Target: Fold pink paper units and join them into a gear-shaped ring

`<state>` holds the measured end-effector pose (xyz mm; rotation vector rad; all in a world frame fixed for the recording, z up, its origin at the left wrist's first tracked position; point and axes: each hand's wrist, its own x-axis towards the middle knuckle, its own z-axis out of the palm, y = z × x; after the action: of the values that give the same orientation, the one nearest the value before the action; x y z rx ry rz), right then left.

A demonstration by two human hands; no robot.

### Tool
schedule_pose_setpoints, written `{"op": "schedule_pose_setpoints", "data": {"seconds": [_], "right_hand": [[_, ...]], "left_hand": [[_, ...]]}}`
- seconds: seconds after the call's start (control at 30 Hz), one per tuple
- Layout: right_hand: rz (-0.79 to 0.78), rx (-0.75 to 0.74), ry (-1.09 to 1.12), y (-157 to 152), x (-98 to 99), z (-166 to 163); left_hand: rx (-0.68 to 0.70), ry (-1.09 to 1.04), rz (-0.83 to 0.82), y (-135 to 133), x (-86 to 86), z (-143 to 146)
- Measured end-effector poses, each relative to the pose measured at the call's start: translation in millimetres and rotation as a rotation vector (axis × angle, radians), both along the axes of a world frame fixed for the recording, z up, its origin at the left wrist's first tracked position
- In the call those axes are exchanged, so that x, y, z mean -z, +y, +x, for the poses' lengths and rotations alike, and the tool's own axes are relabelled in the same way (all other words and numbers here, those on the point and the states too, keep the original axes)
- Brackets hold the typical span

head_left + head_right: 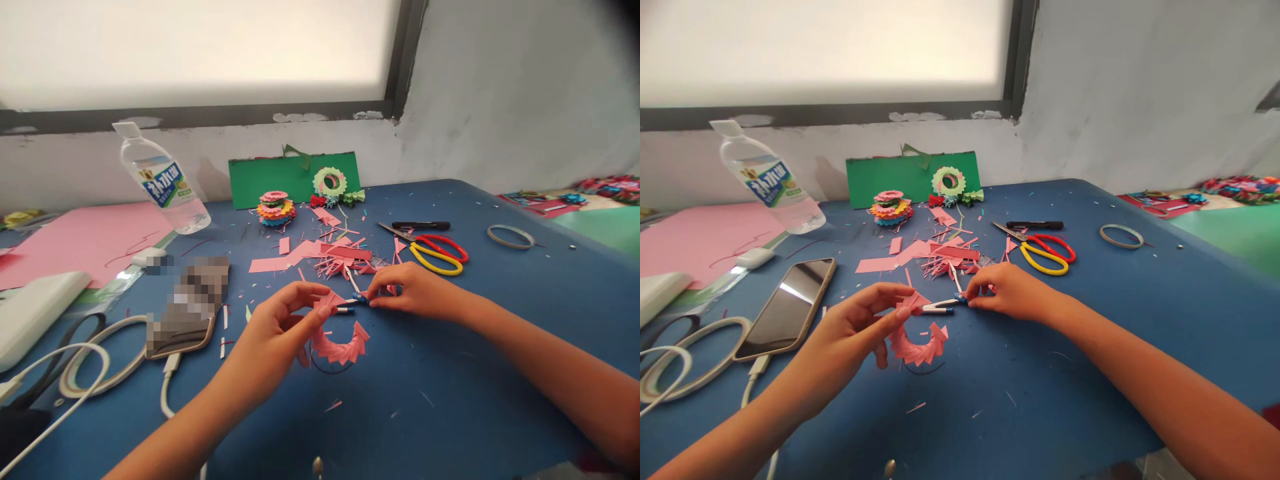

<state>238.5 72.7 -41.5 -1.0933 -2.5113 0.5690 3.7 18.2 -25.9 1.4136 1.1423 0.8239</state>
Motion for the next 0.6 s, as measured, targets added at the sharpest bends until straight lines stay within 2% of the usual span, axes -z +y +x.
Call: {"op": "schedule_pose_setpoints", "data": {"seconds": [0.13,0.27,0.33,0.5,0.6], "right_hand": [[0.041,0.079,0.148,-3,-4.6,-3],[0.048,0.010,0.349,-11,-10.0,-6],[-0.040,0.018,0.400,-18,-12.4,-9],[-0.388,0.067,0.538,-33,-15.0,-19],[-0.486,0.098,0.660,-37,-12.8,-24]], "left_hand": [[0.005,-0.024,0.021,0,1.3,0],[0.007,-0.026,0.032,-1,3.3,-1],[0.011,-0.022,0.040,-2,3.6,-1],[0.016,0.004,0.086,-3,3.2,1],[0.019,0.034,0.138,-4,4.4,2]]}}
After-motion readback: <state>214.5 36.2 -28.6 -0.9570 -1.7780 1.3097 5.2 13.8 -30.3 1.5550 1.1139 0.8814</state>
